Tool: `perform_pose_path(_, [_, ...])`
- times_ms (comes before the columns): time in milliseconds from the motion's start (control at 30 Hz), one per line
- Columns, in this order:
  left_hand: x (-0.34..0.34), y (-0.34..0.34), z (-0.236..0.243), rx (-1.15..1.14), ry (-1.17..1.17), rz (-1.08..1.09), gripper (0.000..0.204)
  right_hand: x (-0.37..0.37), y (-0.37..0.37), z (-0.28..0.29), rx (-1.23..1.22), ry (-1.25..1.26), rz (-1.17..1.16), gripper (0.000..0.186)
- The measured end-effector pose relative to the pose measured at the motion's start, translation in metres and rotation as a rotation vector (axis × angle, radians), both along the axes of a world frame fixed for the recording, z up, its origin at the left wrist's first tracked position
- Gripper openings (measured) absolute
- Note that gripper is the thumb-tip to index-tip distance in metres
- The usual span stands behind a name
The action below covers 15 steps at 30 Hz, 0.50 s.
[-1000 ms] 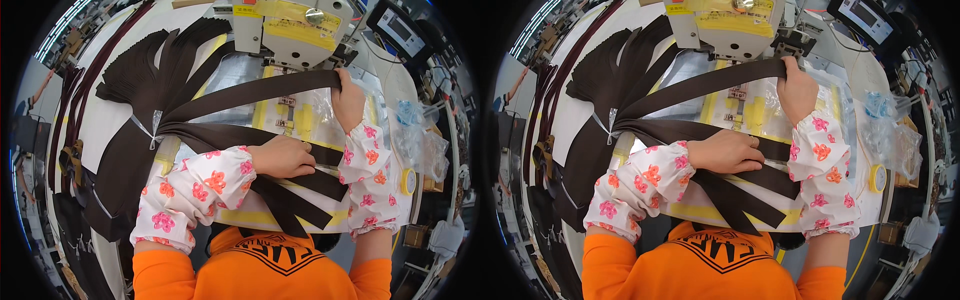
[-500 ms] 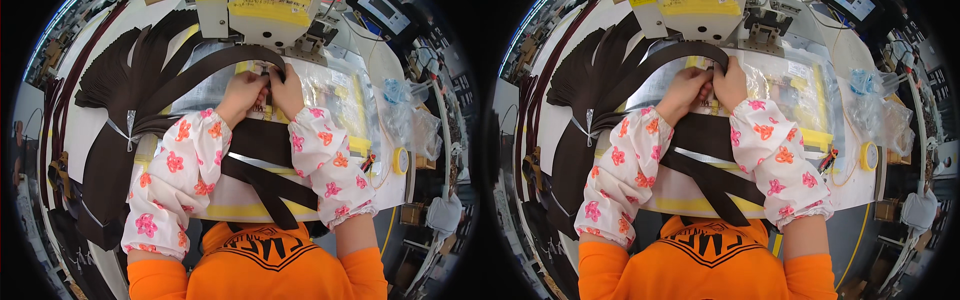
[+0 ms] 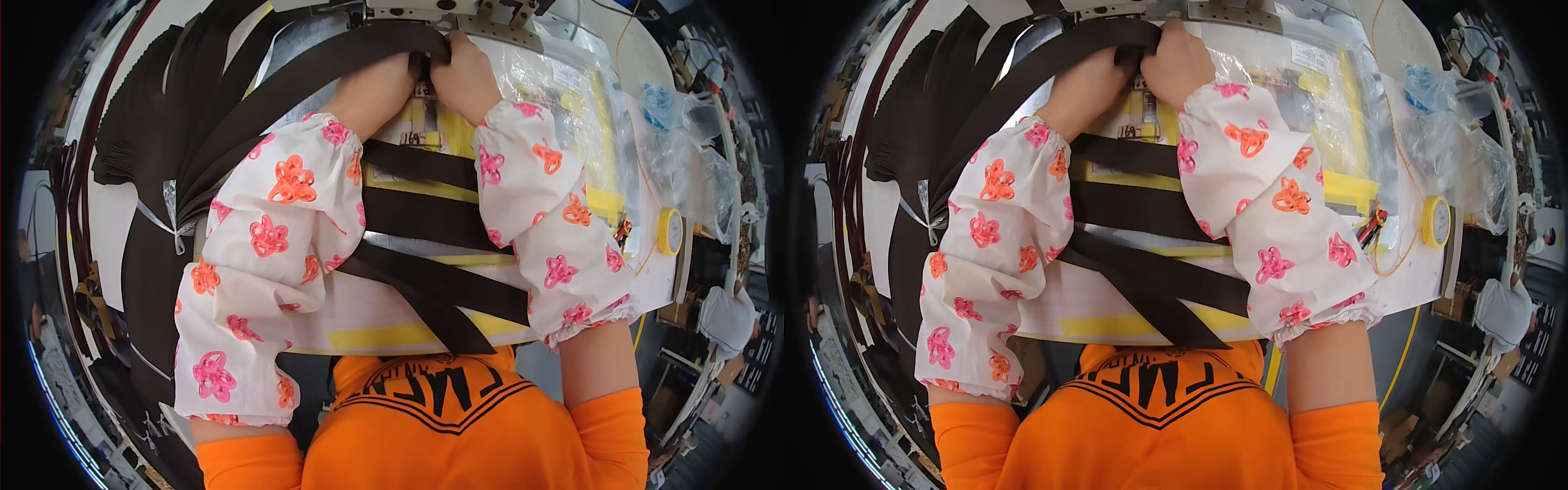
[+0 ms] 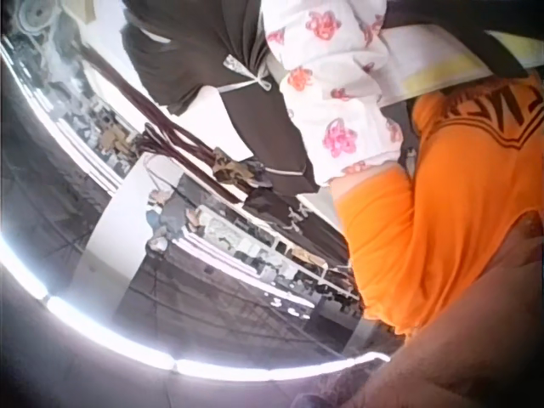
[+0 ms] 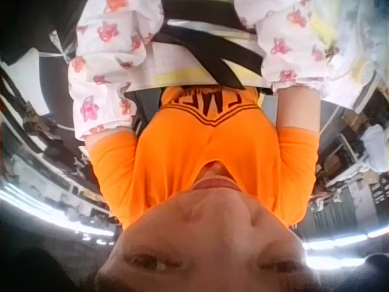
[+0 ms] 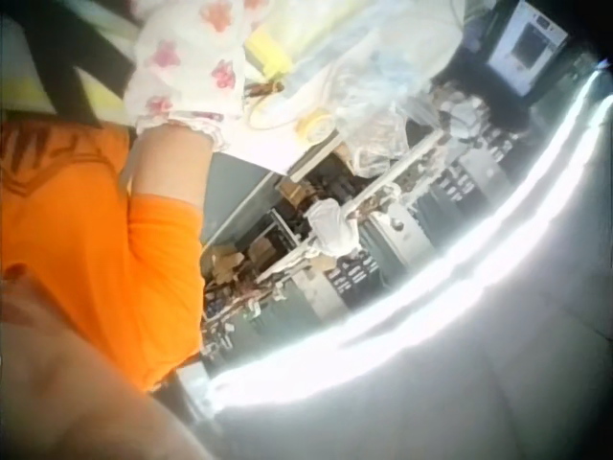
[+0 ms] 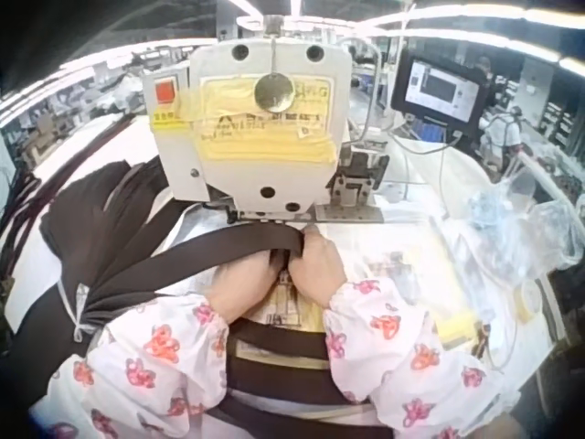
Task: Operator uses an industrial sewing machine to stitch leather or heavy fabric strips.
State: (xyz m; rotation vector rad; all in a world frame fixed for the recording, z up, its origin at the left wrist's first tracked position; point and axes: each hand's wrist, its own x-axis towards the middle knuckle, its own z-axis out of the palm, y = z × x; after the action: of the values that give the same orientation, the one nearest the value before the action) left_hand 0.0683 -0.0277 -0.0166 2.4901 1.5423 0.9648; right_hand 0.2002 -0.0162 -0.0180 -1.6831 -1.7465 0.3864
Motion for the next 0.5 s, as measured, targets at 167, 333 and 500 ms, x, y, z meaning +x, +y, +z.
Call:
perform_pose_path(167, [-0.011,0.007,0.007,-0.075,0.103,-0.222,0.017,0.001,0.019,-0.014,0.11,-0.087,0.092,0.031])
perform_pose_path(333, [-0.021,0.012,0.013,-0.321,0.091,-0.378,0.022,0.0,0.009,-0.007,0.074,-0.118,0.055,0.036])
perform_pose_path(500, [-0.028,-0.001,0.004,-0.202,0.049,-0.448,0.025,0.009,0.004,-0.014,0.202,0.118,0.121,0.03])
